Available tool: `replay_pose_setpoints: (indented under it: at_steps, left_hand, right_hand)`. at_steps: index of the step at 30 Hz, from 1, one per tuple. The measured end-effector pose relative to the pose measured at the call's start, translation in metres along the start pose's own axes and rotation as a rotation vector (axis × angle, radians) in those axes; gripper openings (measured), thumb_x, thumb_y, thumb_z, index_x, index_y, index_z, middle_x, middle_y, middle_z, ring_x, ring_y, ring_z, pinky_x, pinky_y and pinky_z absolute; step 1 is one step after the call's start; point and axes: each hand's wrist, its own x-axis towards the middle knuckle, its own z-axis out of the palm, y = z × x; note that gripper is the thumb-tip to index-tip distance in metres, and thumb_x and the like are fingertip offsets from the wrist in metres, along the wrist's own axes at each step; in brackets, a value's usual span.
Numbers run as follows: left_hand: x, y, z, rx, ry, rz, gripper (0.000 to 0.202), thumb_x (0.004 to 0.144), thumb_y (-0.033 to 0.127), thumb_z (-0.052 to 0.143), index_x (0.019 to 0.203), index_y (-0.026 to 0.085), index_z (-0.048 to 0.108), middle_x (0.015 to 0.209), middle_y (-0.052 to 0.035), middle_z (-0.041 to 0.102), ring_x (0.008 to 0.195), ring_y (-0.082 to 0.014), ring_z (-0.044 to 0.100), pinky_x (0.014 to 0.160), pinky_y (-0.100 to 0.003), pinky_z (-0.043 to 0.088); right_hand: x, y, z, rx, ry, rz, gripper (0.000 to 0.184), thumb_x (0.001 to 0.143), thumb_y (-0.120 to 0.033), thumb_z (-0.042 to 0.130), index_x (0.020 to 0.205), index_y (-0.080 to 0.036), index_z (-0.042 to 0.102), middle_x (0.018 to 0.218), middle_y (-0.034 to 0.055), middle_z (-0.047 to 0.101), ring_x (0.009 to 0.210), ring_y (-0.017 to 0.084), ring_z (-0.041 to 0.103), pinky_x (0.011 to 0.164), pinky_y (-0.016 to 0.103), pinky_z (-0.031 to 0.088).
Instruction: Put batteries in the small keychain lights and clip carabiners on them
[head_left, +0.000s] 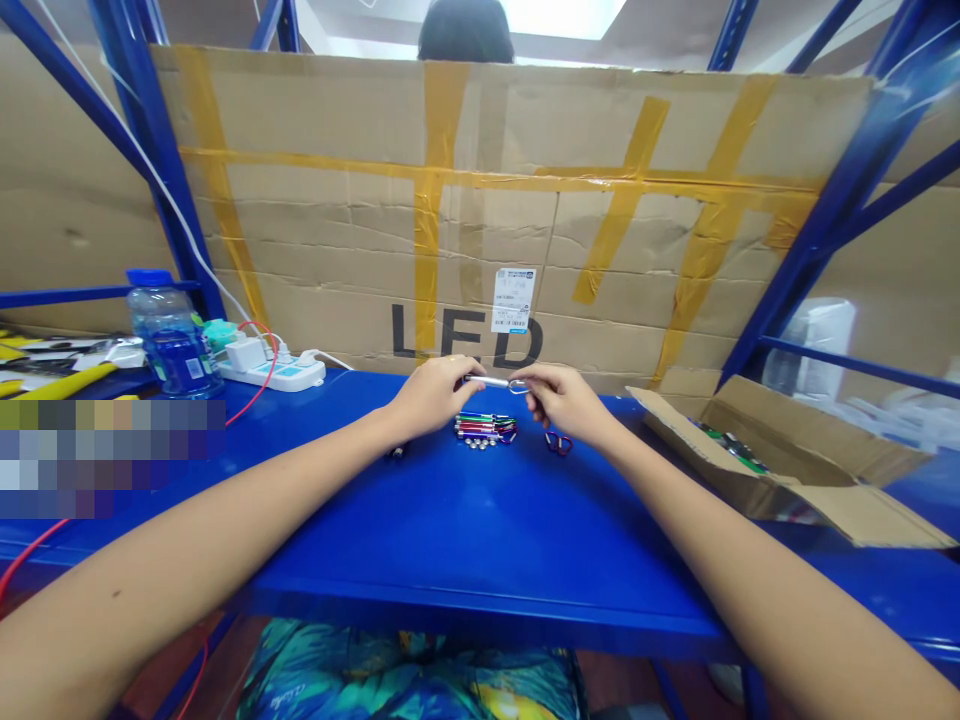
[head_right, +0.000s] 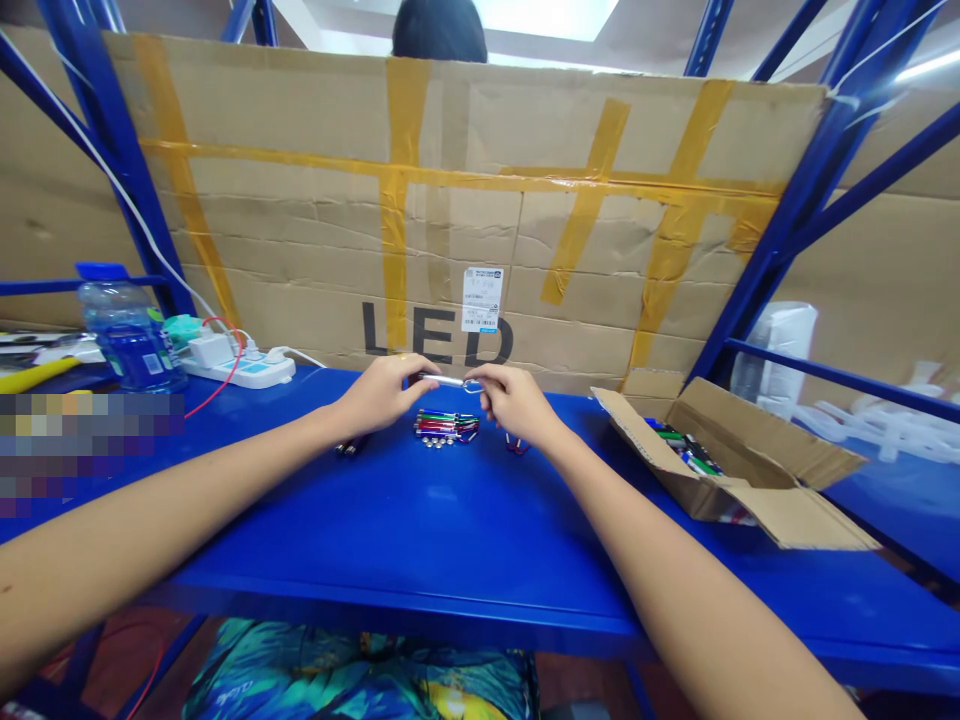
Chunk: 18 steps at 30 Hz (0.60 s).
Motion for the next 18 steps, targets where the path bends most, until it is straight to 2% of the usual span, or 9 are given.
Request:
replay_pose_setpoints:
  at_steps: [3, 7, 10, 12, 15, 16, 18]
  left_hand:
    - [-0.001, 0.003, 0.000, 0.010, -0.021, 0.009, 0.018, 0.093, 0.027, 0.053, 0.100, 0.019, 0.067, 0.099, -0.0059, 0.071, 0.090, -0.0208, 0.064, 0.079, -0.035, 0.046]
    - [-0.002, 0.004, 0.001, 0.004, -0.011, 0.012, 0.017, 0.093, 0.026, 0.053, 0.100, 0.019, 0.067, 0.098, -0.0062, 0.071, 0.090, -0.0211, 0.063, 0.079, -0.035, 0.046]
    - [-0.002, 0.002, 0.000, -0.033, 0.028, 0.013, 0.015, 0.091, 0.025, 0.055, 0.098, 0.019, 0.066, 0.095, -0.0057, 0.070, 0.086, -0.0196, 0.062, 0.077, -0.033, 0.045]
    - [-0.001, 0.002, 0.000, -0.089, 0.046, 0.013, 0.012, 0.089, 0.025, 0.058, 0.096, 0.019, 0.065, 0.090, -0.0044, 0.069, 0.080, -0.0175, 0.061, 0.072, -0.031, 0.044]
    - [-0.002, 0.006, 0.001, -0.200, 0.044, 0.023, 0.007, 0.087, 0.023, 0.061, 0.092, 0.018, 0.063, 0.082, -0.0019, 0.067, 0.071, -0.0145, 0.059, 0.067, -0.028, 0.043]
    - [-0.002, 0.008, 0.001, -0.230, 0.039, 0.033, 0.006, 0.086, 0.023, 0.062, 0.090, 0.018, 0.062, 0.081, -0.0015, 0.066, 0.071, -0.0141, 0.059, 0.067, -0.027, 0.043]
    - [-0.003, 0.012, 0.002, -0.260, 0.027, 0.069, 0.004, 0.086, 0.021, 0.061, 0.089, 0.019, 0.061, 0.082, -0.0018, 0.066, 0.074, -0.0144, 0.059, 0.069, -0.028, 0.044]
  right_hand:
    - [0.000, 0.003, -0.001, -0.112, 0.055, -0.071, 0.025, 0.087, -0.018, 0.043, 0.092, -0.017, 0.068, 0.059, -0.0019, 0.053, 0.047, 0.011, 0.052, 0.048, 0.024, 0.043]
    - [0.002, 0.006, -0.001, -0.142, 0.080, -0.088, 0.027, 0.088, -0.019, 0.042, 0.092, -0.017, 0.068, 0.061, -0.0001, 0.058, 0.052, 0.012, 0.056, 0.054, 0.026, 0.045]
    - [0.002, 0.005, 0.002, -0.160, 0.036, -0.088, 0.027, 0.090, -0.023, 0.045, 0.099, -0.017, 0.069, 0.071, 0.0037, 0.066, 0.062, 0.016, 0.062, 0.063, 0.030, 0.049]
    - [0.001, 0.003, 0.004, -0.175, 0.006, -0.119, 0.026, 0.089, -0.027, 0.050, 0.105, -0.018, 0.068, 0.088, 0.0070, 0.071, 0.077, 0.019, 0.065, 0.073, 0.033, 0.051]
    - [-0.002, -0.001, 0.007, -0.155, -0.029, -0.179, 0.028, 0.087, -0.032, 0.057, 0.110, -0.019, 0.067, 0.110, 0.0094, 0.070, 0.097, 0.022, 0.063, 0.086, 0.037, 0.049]
    - [-0.002, -0.003, 0.008, -0.134, -0.059, -0.183, 0.027, 0.087, -0.034, 0.058, 0.107, -0.018, 0.068, 0.109, 0.0092, 0.070, 0.098, 0.023, 0.063, 0.087, 0.037, 0.048]
    - [-0.004, -0.006, 0.008, -0.066, -0.158, -0.152, 0.027, 0.089, -0.039, 0.055, 0.095, -0.016, 0.069, 0.096, 0.0079, 0.072, 0.089, 0.022, 0.064, 0.082, 0.036, 0.048]
